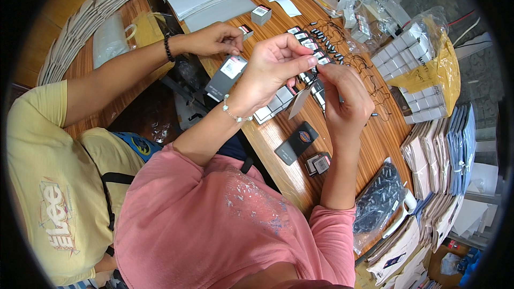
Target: The person attaches plastic tags to clothing labels and garments by hand at a wooden table. They pick up the tags and labels, thread them together, and place the finished items in stacks.
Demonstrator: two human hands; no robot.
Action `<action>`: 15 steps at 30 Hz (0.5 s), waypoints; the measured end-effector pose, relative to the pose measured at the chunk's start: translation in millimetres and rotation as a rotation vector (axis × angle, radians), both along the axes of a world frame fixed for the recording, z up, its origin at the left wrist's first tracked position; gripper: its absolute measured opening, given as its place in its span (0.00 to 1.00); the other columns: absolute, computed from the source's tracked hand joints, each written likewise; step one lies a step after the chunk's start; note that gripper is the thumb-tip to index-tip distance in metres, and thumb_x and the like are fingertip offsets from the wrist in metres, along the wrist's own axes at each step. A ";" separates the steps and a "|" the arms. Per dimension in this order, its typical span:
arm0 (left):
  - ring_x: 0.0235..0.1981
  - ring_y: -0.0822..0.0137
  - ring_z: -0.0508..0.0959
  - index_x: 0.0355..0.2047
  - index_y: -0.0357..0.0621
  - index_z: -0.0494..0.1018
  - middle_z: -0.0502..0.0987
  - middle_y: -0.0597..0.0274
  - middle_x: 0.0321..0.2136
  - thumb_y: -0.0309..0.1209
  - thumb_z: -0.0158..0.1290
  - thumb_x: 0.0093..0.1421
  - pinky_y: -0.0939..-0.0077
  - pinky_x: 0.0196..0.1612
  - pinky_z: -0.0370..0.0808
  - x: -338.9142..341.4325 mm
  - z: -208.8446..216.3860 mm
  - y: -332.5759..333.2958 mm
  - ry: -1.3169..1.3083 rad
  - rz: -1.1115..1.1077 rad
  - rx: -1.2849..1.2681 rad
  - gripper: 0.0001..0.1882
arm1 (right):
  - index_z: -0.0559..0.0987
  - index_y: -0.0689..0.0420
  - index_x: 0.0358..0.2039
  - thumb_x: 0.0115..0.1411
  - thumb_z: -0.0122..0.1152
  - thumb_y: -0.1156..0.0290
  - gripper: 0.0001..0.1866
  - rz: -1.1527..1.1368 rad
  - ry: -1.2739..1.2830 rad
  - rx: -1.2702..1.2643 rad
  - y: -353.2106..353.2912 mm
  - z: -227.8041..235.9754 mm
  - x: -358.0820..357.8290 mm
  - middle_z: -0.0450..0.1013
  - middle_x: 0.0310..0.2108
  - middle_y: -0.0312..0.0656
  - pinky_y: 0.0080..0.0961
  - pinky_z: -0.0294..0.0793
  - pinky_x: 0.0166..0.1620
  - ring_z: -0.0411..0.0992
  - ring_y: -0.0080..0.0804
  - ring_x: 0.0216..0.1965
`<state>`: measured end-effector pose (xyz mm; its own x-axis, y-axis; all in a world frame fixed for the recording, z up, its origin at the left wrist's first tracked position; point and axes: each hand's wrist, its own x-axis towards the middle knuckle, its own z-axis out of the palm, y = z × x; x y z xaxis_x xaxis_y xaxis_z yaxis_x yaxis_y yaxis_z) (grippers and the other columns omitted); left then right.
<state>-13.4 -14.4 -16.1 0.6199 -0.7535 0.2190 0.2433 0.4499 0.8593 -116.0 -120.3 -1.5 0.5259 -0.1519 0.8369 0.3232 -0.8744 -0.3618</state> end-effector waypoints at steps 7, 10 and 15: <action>0.24 0.86 0.69 0.28 0.43 0.68 0.73 0.68 0.28 0.23 0.53 0.53 0.97 0.17 0.61 0.1 -2.5 -0.7 0.024 0.020 0.012 0.04 | 0.75 0.63 0.26 0.40 0.56 0.88 0.11 -0.019 -0.037 -0.006 0.9 -5.6 4.8 0.71 0.24 0.44 0.25 0.69 0.30 0.70 0.36 0.26; 0.25 0.86 0.70 0.28 0.43 0.68 0.73 0.68 0.28 0.23 0.53 0.53 0.97 0.18 0.62 -1.1 -2.5 -1.5 0.049 0.022 -0.009 0.05 | 0.74 0.63 0.26 0.39 0.55 0.89 0.11 -0.020 -0.046 -0.003 0.3 -7.9 6.5 0.71 0.24 0.43 0.25 0.69 0.29 0.70 0.35 0.26; 0.25 0.85 0.70 0.29 0.43 0.68 0.73 0.68 0.28 0.24 0.53 0.53 0.95 0.18 0.64 0.0 -6.0 -2.8 0.040 0.027 -0.007 0.05 | 0.74 0.63 0.26 0.39 0.56 0.89 0.11 -0.020 -0.038 -0.008 -2.3 -9.5 8.5 0.71 0.23 0.43 0.24 0.69 0.29 0.70 0.35 0.26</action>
